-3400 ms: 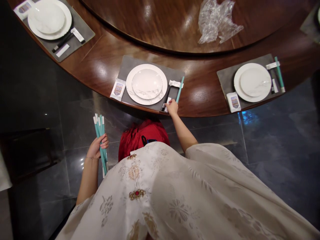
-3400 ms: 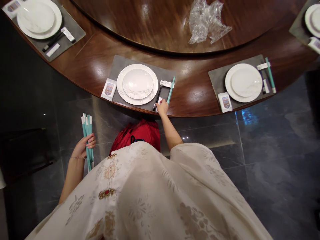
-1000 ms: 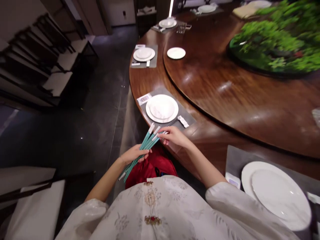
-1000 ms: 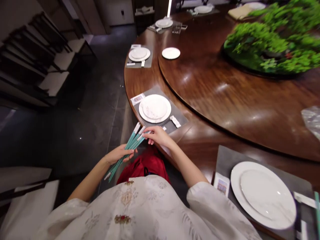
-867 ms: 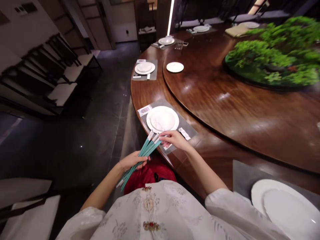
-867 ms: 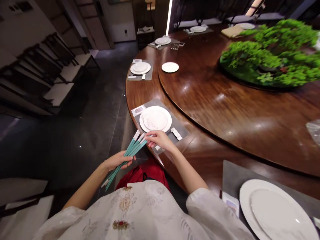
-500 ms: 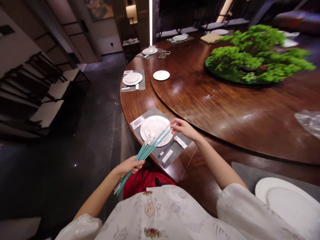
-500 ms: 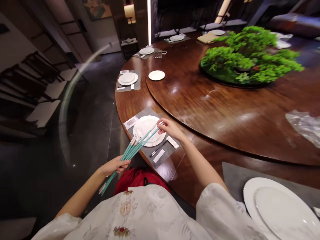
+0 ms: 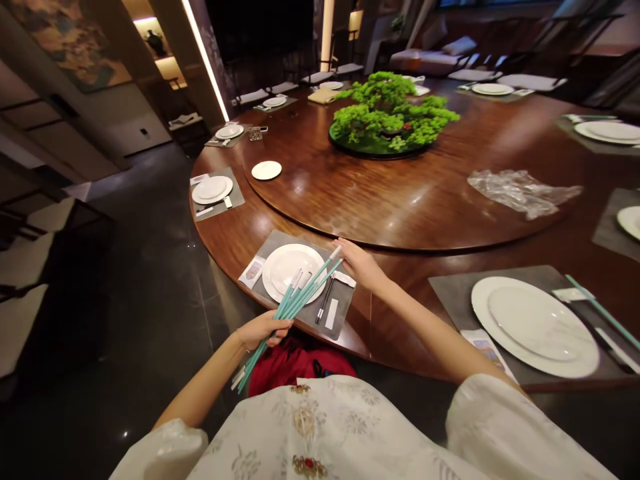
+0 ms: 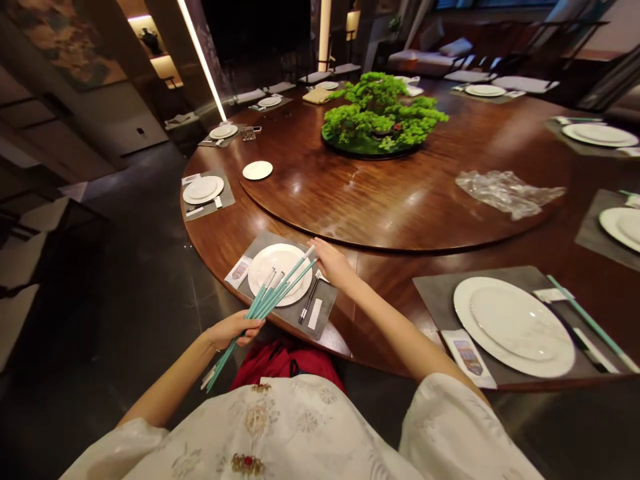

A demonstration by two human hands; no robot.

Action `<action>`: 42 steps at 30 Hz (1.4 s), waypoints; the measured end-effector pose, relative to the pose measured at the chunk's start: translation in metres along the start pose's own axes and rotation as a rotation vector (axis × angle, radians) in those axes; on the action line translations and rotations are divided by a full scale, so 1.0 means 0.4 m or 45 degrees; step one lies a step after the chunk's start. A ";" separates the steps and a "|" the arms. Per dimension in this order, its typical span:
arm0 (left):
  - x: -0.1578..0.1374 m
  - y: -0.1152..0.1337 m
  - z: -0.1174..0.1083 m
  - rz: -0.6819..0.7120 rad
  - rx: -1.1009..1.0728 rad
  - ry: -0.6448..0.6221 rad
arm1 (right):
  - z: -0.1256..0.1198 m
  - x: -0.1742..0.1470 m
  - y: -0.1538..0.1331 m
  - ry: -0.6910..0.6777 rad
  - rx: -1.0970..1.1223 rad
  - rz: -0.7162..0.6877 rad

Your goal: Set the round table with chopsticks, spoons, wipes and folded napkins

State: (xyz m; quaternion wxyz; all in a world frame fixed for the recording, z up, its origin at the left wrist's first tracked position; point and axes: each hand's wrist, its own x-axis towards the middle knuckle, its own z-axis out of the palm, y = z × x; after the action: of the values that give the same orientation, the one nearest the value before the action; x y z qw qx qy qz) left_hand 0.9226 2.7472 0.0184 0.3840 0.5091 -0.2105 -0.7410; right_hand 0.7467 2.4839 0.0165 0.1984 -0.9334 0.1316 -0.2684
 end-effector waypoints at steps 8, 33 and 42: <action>-0.004 0.014 -0.044 -0.095 -0.016 -0.130 | 0.004 -0.010 -0.098 0.177 -0.342 0.119; -0.026 0.008 -0.119 -0.100 -0.209 0.167 | 0.286 -0.364 0.055 0.136 0.140 1.204; -0.042 -0.027 -0.132 -0.083 -0.244 0.259 | 0.383 -0.372 0.051 -0.431 0.273 1.596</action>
State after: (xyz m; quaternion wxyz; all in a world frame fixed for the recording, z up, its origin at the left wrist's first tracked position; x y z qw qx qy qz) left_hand 0.9701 2.7711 -0.0001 0.4260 0.5492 -0.0822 -0.7142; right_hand 0.7065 2.5642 -0.1781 0.4271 -0.6842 0.5900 0.0368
